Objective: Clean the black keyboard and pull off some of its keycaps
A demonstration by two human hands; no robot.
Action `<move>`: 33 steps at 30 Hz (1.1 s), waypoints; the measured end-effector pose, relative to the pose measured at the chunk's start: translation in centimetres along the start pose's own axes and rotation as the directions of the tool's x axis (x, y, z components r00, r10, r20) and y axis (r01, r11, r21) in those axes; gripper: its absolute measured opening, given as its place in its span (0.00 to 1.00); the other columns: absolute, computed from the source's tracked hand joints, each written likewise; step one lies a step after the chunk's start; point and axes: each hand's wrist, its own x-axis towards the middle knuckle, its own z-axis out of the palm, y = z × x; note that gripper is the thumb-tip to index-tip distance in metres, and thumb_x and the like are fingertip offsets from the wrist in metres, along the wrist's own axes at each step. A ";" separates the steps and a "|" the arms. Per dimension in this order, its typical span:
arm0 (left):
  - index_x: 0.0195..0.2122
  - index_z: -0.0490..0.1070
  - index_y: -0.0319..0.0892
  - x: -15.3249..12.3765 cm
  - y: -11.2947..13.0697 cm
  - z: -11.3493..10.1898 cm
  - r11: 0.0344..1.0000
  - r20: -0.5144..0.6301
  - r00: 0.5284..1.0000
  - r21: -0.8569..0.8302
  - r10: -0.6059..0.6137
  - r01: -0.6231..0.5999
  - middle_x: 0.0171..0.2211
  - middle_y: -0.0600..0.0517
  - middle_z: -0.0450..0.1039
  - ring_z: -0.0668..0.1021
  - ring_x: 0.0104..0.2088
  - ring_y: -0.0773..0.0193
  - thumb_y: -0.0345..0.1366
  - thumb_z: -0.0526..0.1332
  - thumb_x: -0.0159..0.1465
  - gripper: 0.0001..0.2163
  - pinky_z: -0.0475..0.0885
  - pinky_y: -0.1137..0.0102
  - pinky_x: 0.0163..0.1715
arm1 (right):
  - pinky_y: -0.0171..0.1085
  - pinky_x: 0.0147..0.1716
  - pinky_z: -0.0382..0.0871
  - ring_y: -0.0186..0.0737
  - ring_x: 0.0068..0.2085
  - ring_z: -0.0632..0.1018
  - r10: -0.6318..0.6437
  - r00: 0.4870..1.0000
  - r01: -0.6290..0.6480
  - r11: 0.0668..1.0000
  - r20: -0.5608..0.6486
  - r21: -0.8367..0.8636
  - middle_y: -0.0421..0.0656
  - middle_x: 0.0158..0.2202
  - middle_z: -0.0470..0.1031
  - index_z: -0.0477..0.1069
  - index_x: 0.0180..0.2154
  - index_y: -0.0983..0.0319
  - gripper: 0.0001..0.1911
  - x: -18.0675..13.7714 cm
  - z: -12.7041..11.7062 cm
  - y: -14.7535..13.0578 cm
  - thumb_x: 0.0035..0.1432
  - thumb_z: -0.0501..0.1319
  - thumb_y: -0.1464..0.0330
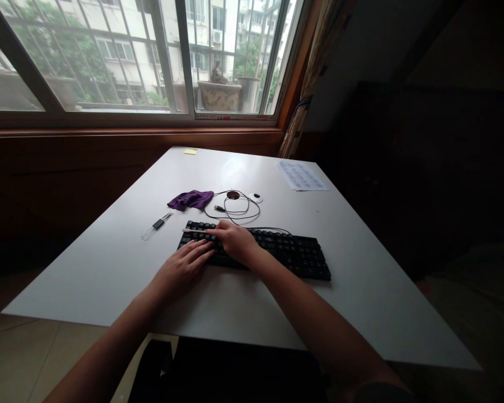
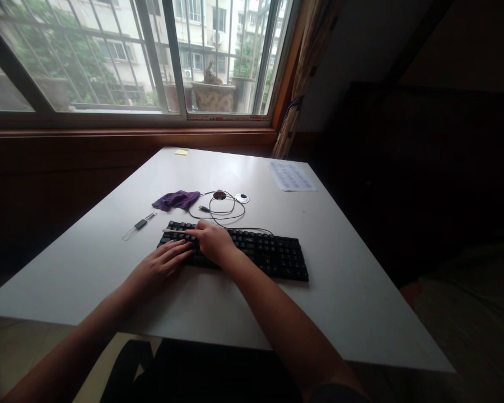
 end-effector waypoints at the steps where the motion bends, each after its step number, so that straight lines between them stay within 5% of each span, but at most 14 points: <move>1: 0.63 0.65 0.41 0.0 0.0 0.0 1.000 -0.001 1.000 0.000 0.000 0.000 0.63 0.45 0.67 0.68 0.64 0.50 0.28 0.55 0.69 0.21 0.66 0.50 0.63 | 0.34 0.44 0.69 0.39 0.46 0.76 0.002 1.000 -0.001 1.000 0.015 -0.017 0.42 0.50 0.74 0.71 0.59 0.50 0.25 0.2 -0.1 -0.2 0.65 0.53 0.74; 16: 0.65 0.63 0.45 0.1 0.0 -0.3 0.998 0.014 1.000 -0.062 -0.025 0.026 0.65 0.47 0.65 0.67 0.65 0.52 0.28 0.55 0.69 0.23 0.66 0.51 0.64 | 0.33 0.39 0.67 0.38 0.42 0.78 0.091 0.990 -0.062 0.967 0.108 -0.246 0.39 0.52 0.75 0.71 0.59 0.46 0.31 -6.1 -5.2 3.8 0.61 0.54 0.79; 33: 0.66 0.62 0.46 0.1 -0.1 -0.5 0.998 0.015 1.000 -0.058 -0.005 0.006 0.65 0.47 0.65 0.67 0.65 0.52 0.28 0.54 0.69 0.23 0.67 0.50 0.63 | 0.33 0.34 0.66 0.35 0.37 0.79 0.200 0.976 -0.174 0.954 0.085 -0.245 0.37 0.47 0.79 0.78 0.51 0.45 0.32 -15.9 -11.1 12.7 0.54 0.55 0.81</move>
